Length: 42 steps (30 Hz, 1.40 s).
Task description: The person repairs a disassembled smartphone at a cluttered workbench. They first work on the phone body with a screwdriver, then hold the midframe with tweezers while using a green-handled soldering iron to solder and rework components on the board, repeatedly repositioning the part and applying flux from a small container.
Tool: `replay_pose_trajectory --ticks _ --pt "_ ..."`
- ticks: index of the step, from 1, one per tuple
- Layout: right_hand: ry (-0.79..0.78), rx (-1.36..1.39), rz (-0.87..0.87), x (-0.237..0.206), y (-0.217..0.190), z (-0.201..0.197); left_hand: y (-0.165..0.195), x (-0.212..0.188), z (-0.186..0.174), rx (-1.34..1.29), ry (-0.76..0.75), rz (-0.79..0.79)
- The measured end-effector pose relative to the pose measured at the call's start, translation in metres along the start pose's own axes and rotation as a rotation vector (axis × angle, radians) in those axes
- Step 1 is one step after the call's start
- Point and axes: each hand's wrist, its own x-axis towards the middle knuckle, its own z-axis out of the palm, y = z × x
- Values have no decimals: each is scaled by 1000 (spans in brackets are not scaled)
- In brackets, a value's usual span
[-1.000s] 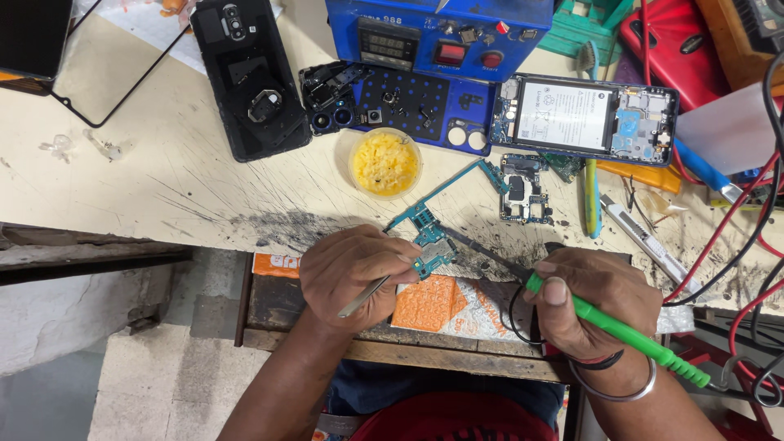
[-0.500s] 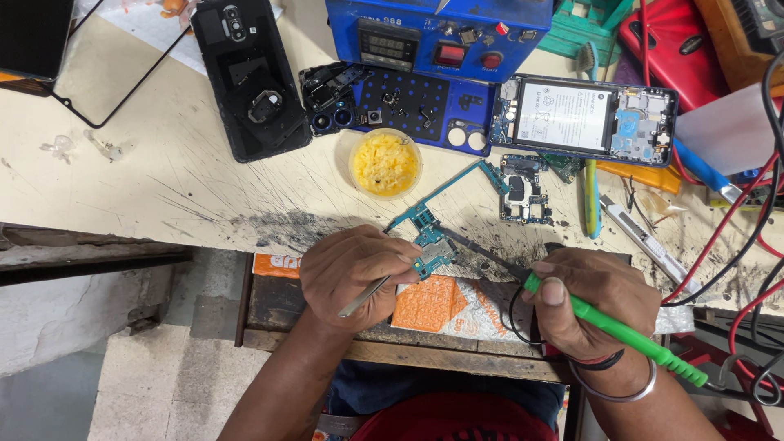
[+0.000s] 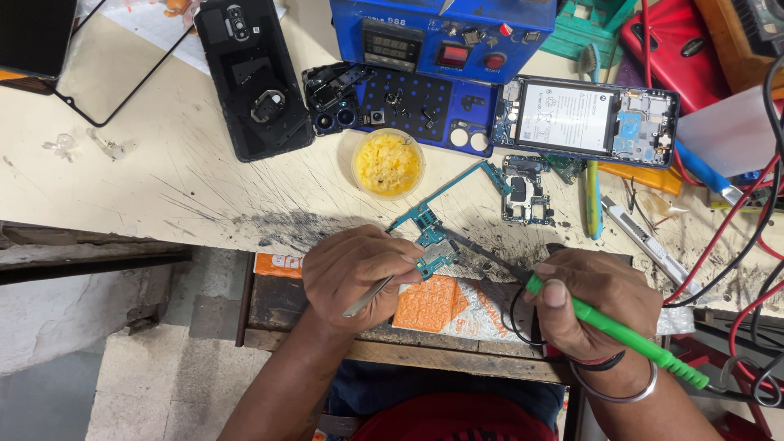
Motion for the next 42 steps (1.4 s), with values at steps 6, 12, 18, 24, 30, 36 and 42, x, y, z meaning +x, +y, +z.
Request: replay_pose_trajectory --ticks 6,12,18,24,30,36,42 --pt "7 -6 27 -1 -2 0 0 -1 1 -12 3 -1" --pt "-35 -22 -9 -1 -2 0 -2 0 -2 -9 0 11" --pt "-33 -35 -44 -3 3 -1 0 2 -1 -9 -11 9" --pt "-13 -57 13 -5 0 -3 2 3 -1 -6 -14 4" --pt "2 -31 -4 -1 -3 1 0 2 -2 -13 6 7" --pt "-35 -13 -57 1 -1 2 -1 0 -1 4 10 12" --pt "2 -8 -11 -1 0 0 -1 0 1 -7 7 10"
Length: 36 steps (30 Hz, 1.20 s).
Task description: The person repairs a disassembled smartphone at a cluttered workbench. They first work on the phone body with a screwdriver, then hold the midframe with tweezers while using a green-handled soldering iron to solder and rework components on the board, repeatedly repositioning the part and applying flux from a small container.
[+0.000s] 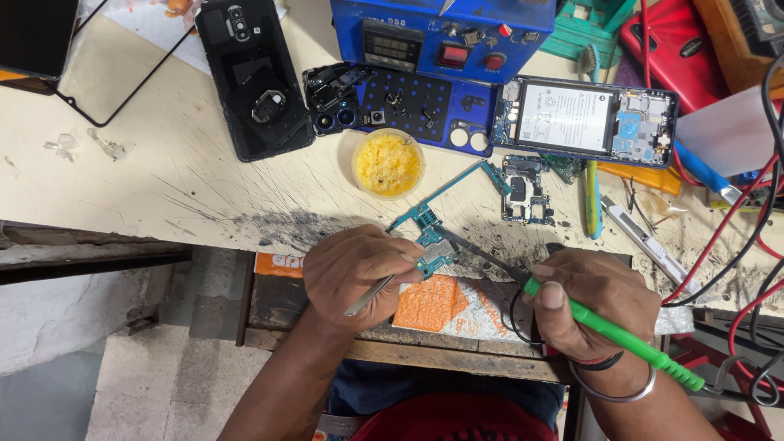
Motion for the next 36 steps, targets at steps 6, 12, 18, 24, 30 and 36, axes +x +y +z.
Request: replay_pose_trajectory --ticks 6,12,18,24,30,36 --pt "-7 0 12 0 -2 -1 2 1 -2 -10 -6 -6" --pt "-33 -21 -46 3 -2 0 2 2 -3 -10 -7 -5" --pt "12 -24 6 2 -3 0 1 1 -2 -19 -11 -8" --pt "1 0 26 2 -6 1 -1 1 -3 -31 -9 -3" --pt "-26 -35 -57 3 -3 2 1 2 -4 -32 -6 -7" --pt "10 0 20 1 -3 1 2 4 -3 -25 -10 1"
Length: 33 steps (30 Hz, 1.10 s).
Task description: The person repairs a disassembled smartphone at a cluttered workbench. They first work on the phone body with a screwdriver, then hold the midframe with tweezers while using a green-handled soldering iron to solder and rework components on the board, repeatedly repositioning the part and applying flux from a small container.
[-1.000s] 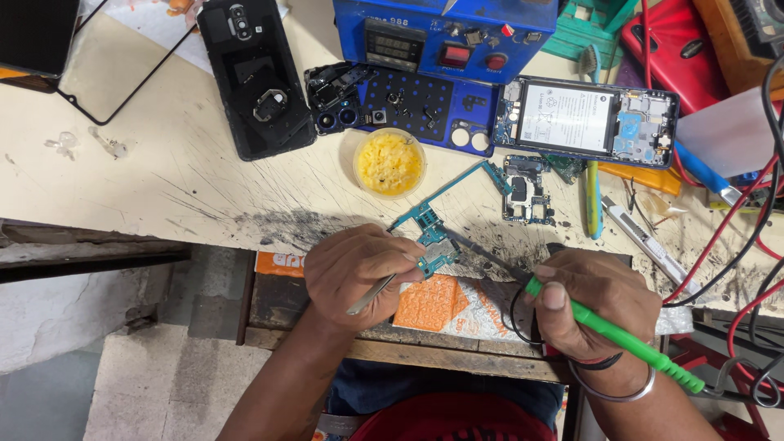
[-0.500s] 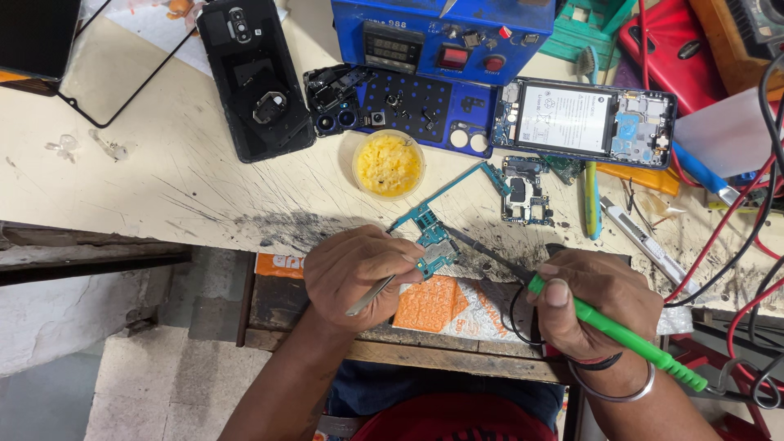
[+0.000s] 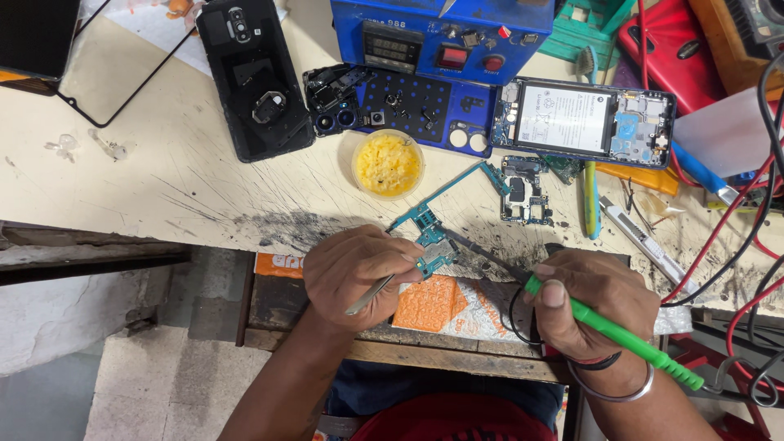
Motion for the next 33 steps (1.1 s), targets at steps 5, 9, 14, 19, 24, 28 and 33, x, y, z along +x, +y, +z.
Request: replay_pose_trajectory --ticks 5,9,14,19,24,28,33 --pt "-6 -14 22 -1 -3 -1 0 0 0 4 5 0" --pt "-23 -14 -37 2 -1 1 -1 -1 0 -3 6 6" --pt "-33 -8 -73 2 2 1 0 -2 1 17 6 2" --pt "-1 -31 -25 -1 0 -1 0 -2 2 -2 7 -1" --pt "6 2 0 0 -3 1 -1 -2 1 -5 6 -5" --pt "-24 -9 -65 4 -2 3 -1 -2 -1 2 3 0" --pt "-26 -8 -70 4 -1 2 -1 -1 0 13 7 7"
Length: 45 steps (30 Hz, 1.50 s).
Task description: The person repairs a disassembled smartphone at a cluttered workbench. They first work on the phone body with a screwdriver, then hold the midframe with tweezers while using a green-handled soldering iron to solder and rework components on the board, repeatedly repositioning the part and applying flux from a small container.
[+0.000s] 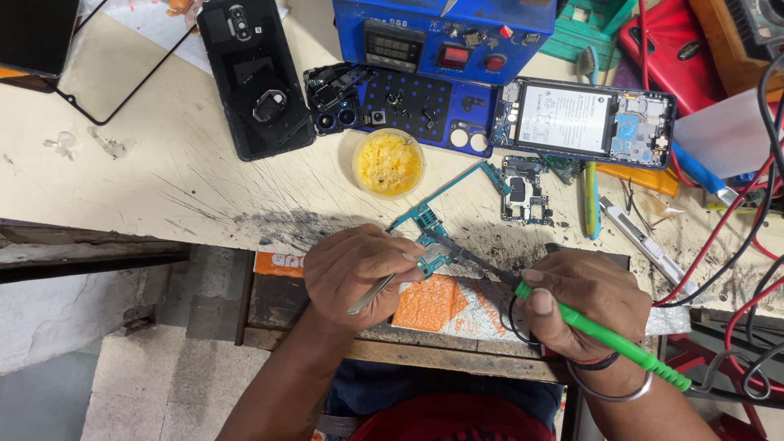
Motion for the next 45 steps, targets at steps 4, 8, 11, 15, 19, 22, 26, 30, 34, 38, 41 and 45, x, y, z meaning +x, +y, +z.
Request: replay_pose_trajectory --ticks 4,8,11,15,19,22,26,30,34,38,41,45 --pt "27 -6 57 -2 -2 -2 1 0 -1 13 -6 -5" --pt "18 -41 96 -4 -6 -3 1 1 -2 -3 -8 -9" --pt "28 -35 76 -3 -6 -2 1 1 -1 -2 -4 -10" --pt "18 1 10 0 -2 2 1 0 -2 19 -3 -3" --pt "-1 16 -21 0 0 2 1 0 -2 11 -1 -7" --pt "7 -25 22 -1 -2 -1 2 0 0 3 1 -12" --pt "31 -61 70 -5 -4 -2 2 1 -1 16 1 -12" --pt "42 -31 91 -5 -5 -2 3 1 -1 5 -3 -15" --pt "16 -4 29 -1 -3 0 2 2 -2 12 -2 -9" --pt "3 5 -21 1 -1 1 1 1 -2 18 -1 -4" --pt "12 0 -6 0 -1 0 1 0 0 -13 2 -20" --pt "34 -16 67 -3 -4 -1 1 -1 1 -11 2 -17"
